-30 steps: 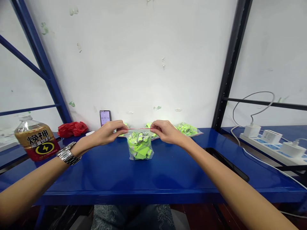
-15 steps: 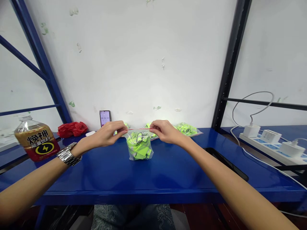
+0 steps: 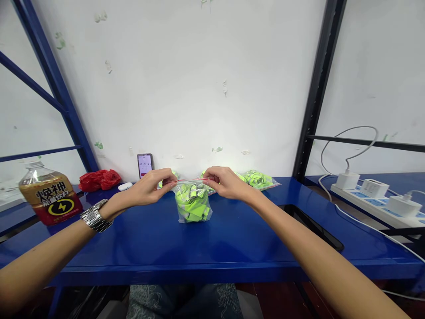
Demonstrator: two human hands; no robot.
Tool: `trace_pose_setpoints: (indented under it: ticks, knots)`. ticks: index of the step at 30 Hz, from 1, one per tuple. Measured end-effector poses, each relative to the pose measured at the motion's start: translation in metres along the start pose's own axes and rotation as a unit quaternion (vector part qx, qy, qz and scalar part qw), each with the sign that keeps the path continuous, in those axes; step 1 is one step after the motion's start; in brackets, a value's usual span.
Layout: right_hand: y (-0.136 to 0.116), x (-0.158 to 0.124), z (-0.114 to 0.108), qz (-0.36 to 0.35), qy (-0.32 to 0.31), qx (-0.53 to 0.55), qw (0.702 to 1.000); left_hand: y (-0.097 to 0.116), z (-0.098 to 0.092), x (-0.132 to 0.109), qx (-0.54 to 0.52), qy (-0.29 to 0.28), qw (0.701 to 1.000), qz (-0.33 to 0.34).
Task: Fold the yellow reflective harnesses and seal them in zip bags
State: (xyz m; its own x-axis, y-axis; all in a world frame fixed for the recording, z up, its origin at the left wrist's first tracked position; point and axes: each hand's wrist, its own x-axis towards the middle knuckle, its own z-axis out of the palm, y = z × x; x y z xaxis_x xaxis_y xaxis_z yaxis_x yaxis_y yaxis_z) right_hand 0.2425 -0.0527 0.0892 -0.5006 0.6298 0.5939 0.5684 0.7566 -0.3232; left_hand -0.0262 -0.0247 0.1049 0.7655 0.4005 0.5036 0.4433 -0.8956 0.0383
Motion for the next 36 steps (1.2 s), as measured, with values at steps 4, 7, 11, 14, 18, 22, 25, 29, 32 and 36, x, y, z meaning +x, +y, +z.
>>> trace_pose_setpoints:
  ticks: [4,7,11,14,18,22,25,29,32,36]
  knots:
    - [-0.001,0.001,0.002,-0.013,0.008,-0.011,1.0,0.002,0.0,0.0,-0.023,-0.006,1.0,-0.01]
    - [-0.002,0.001,0.003,-0.024,0.011,-0.012,1.0,0.003,0.0,0.001,-0.03,-0.009,0.999,-0.017]
    - [-0.004,0.001,0.004,-0.023,0.013,-0.018,0.999,0.004,0.001,0.003,-0.01,-0.008,1.0,-0.01]
    - [-0.004,0.002,0.005,-0.015,0.014,-0.012,1.0,0.004,0.003,0.003,0.003,-0.003,1.0,-0.004]
    - [-0.003,0.002,0.005,-0.012,0.006,0.003,1.0,0.005,0.004,0.002,-0.016,0.001,1.0,-0.007]
    - [-0.003,0.004,0.006,-0.02,0.001,0.015,1.0,0.006,0.004,0.004,-0.042,-0.008,0.999,-0.018]
    - [-0.004,0.005,0.007,-0.014,-0.003,0.015,1.0,0.007,0.004,0.006,-0.053,-0.012,0.998,-0.029]
    - [-0.008,0.004,0.009,-0.014,0.002,0.001,1.0,0.009,0.005,0.006,-0.048,-0.02,0.998,-0.035]
    - [-0.01,0.004,0.01,-0.011,0.007,-0.007,1.0,0.01,0.005,0.006,-0.037,-0.022,0.999,-0.031]
    - [-0.01,0.005,0.01,-0.005,0.001,0.025,1.0,0.009,0.004,0.005,-0.049,-0.028,0.998,-0.034]
